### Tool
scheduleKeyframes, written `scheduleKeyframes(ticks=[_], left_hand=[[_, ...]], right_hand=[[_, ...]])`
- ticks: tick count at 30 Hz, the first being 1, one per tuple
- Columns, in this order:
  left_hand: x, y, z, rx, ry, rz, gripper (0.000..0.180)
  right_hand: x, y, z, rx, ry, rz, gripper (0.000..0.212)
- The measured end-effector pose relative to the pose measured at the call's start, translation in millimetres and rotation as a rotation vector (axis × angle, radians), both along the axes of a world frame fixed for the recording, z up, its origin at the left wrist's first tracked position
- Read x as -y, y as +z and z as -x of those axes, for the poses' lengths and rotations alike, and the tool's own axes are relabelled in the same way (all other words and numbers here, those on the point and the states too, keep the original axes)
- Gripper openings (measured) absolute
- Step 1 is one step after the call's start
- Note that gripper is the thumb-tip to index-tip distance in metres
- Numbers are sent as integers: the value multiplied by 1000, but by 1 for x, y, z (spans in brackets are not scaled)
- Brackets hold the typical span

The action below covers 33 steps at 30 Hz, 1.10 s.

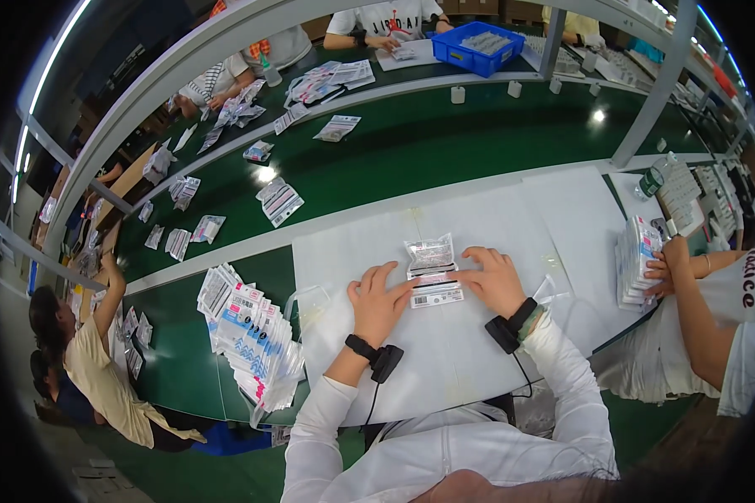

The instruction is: The person picks up a charger and a packet, places the charger inside the packet, and folds the top down. The person then presses the folded edge against a strip of tape on the table before placing the packet onto a stack.

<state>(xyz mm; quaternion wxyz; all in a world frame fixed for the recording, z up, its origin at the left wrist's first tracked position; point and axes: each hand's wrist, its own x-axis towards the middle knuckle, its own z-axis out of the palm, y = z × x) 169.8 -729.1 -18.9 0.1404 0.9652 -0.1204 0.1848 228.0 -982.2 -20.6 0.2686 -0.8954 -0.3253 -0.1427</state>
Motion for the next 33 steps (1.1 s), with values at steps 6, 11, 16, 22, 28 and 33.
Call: scheduleKeyframes(ticks=[6, 11, 16, 22, 28, 33], left_hand=[[-18, -2, 7, -30, 88, 108, 23], [-35, 12, 24, -67, 101, 240, 22], [-60, 36, 60, 3, 176, 188, 23], [-87, 52, 102, 15, 300, 185, 23], [-158, 59, 108, -80, 441, 174, 26], [-216, 31, 105, -199, 773, -235, 12]], right_hand=[[28, -15, -17, -180, -19, 21, 33], [-12, 22, -55, 30, 31, -269, 43], [-68, 55, -106, -321, 381, 338, 55], [-116, 68, -152, -31, 293, 33, 70], [-120, 23, -103, -76, 264, -257, 64], [-72, -1, -28, -233, 316, -261, 55]])
